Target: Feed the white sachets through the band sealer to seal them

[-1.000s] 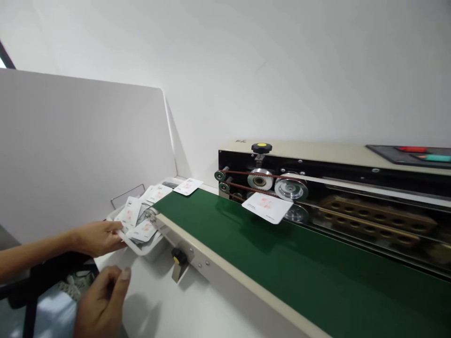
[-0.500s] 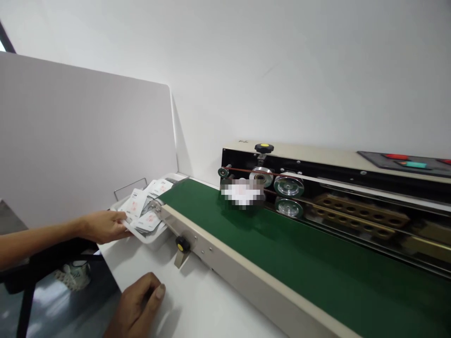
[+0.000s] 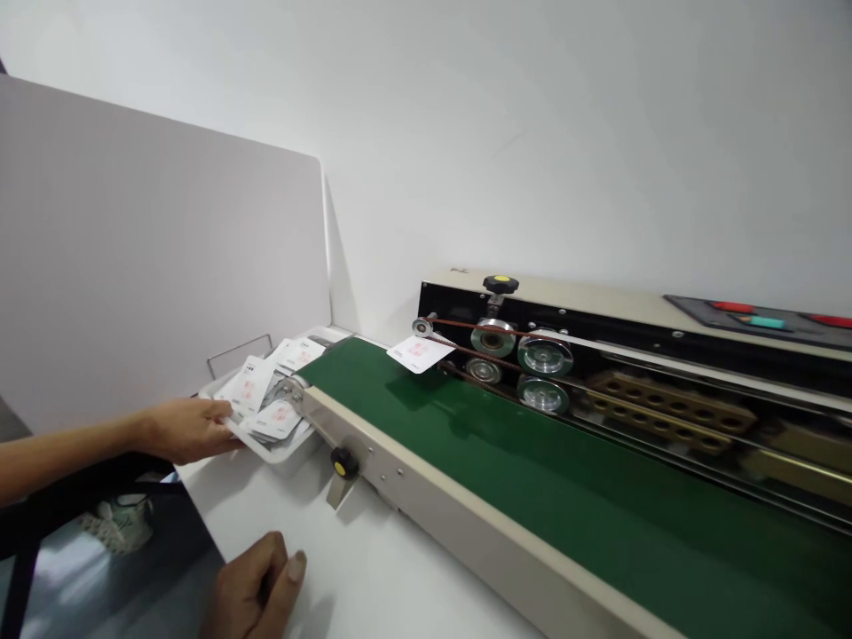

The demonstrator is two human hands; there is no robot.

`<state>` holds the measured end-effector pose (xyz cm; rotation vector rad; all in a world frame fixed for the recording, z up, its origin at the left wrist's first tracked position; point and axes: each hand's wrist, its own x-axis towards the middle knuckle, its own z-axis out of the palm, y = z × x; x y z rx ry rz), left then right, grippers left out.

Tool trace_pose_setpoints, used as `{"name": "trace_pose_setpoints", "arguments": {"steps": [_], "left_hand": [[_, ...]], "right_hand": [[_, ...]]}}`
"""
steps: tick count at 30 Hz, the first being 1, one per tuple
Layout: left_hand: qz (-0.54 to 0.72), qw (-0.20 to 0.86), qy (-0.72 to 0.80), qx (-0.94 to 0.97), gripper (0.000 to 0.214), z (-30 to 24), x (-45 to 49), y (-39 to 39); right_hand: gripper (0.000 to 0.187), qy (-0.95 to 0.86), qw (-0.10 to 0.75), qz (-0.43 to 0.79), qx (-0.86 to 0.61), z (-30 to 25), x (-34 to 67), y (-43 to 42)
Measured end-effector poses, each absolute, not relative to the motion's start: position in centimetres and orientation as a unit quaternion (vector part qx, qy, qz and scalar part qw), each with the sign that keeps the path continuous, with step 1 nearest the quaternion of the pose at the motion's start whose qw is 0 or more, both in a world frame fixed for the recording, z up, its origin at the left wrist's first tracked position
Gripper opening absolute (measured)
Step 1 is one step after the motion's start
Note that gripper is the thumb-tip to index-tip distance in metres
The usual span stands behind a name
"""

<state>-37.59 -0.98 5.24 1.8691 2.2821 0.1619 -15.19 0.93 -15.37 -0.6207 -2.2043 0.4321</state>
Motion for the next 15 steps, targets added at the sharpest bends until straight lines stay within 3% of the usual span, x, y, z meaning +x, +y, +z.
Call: {"name": "trace_pose_setpoints", "arguments": {"steps": [15], "left_hand": [[0.072, 0.102, 0.784, 0.608, 0.041, 6.0, -36.2, -1.8]], "right_hand": [[0.03, -0.9, 0.308, 0.116, -0.286, -16.5, -15.0, 0.1]]}}
